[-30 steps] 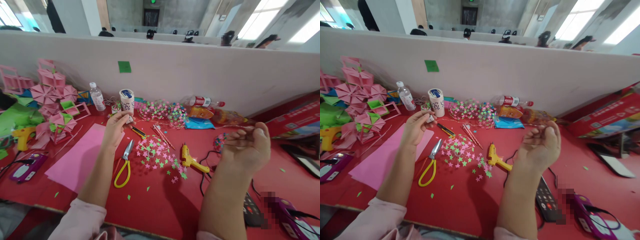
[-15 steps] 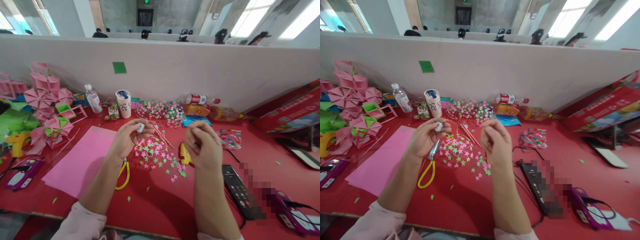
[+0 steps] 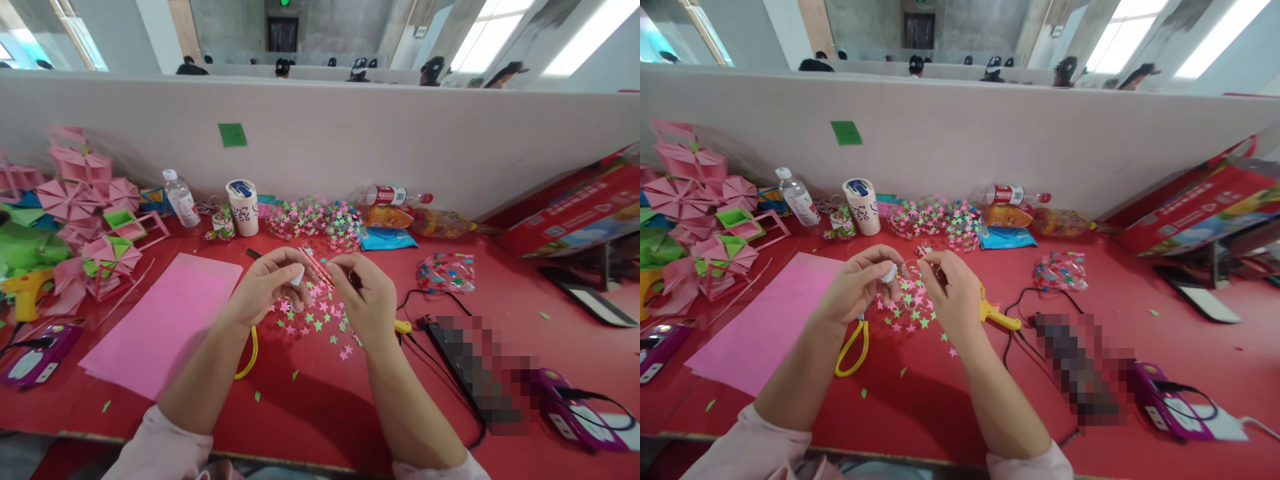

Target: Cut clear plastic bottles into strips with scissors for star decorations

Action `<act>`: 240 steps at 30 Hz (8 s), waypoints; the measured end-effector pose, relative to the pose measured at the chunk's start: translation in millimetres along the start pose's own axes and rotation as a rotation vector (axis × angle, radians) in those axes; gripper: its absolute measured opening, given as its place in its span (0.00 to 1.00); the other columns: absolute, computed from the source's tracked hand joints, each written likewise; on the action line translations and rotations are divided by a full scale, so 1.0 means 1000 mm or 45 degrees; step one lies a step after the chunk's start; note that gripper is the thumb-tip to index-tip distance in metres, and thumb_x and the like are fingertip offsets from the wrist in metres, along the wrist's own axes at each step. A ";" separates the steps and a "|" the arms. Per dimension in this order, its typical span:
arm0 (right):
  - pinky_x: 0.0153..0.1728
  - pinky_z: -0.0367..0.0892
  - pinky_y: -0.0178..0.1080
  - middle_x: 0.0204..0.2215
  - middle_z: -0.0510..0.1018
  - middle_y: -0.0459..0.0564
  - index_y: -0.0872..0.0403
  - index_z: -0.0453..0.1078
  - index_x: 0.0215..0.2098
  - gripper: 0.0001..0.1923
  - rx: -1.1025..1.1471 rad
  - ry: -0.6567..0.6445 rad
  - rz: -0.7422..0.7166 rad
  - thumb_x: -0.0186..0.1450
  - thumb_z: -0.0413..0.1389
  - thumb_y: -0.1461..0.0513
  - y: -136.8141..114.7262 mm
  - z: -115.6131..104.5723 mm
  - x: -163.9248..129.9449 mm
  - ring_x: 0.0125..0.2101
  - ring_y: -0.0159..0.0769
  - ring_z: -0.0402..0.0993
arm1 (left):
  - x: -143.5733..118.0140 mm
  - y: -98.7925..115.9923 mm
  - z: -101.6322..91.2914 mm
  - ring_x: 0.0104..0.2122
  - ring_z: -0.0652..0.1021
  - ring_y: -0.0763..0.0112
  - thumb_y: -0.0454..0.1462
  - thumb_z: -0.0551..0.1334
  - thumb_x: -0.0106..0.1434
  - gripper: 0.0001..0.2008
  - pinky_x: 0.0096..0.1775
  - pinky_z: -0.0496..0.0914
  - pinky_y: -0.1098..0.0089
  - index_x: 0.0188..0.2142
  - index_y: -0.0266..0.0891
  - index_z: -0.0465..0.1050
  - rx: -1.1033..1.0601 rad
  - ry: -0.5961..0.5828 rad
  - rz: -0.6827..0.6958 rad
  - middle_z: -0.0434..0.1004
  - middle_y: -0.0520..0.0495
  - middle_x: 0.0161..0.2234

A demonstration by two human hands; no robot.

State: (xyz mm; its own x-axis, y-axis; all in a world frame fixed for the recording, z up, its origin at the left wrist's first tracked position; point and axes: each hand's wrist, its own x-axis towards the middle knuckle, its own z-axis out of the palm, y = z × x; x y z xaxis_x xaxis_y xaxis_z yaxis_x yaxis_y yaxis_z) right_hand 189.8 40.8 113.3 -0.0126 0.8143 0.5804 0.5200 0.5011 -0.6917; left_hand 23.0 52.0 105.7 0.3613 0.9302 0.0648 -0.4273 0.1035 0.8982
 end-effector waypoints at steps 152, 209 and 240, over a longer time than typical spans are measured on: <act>0.38 0.67 0.36 0.29 0.72 0.44 0.52 0.71 0.27 0.05 1.147 -0.204 0.356 0.60 0.60 0.59 -0.035 -0.004 -0.019 0.32 0.30 0.69 | -0.038 0.008 0.020 0.28 0.68 0.74 0.36 0.61 0.60 0.07 0.34 0.63 0.71 0.26 0.39 0.73 0.957 0.316 0.645 0.67 0.53 0.24; 0.22 0.49 0.34 0.15 0.65 0.42 0.53 0.64 0.21 0.12 -0.102 -0.300 0.117 0.60 0.56 0.59 -0.050 -0.015 -0.016 0.19 0.27 0.55 | -0.033 -0.018 0.035 0.27 0.69 0.77 0.39 0.65 0.55 0.07 0.34 0.64 0.74 0.27 0.37 0.77 0.172 0.297 0.221 0.72 0.52 0.24; 0.18 0.57 0.29 0.19 0.68 0.41 0.54 0.64 0.23 0.14 0.849 -0.530 0.457 0.63 0.57 0.57 -0.039 -0.010 0.018 0.18 0.23 0.62 | -0.039 0.004 0.020 0.13 0.65 0.83 0.42 0.65 0.56 0.10 0.21 0.69 0.74 0.28 0.37 0.70 0.038 0.001 -0.052 0.66 0.56 0.20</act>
State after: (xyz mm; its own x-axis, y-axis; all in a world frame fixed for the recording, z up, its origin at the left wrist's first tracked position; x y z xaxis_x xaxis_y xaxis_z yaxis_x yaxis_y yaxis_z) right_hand 177.9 32.7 155.1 -0.3230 0.9321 0.1639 -0.0557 0.1542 -0.9865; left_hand 23.9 8.6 115.3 0.3775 0.9256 0.0276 -0.3876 0.1308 0.9125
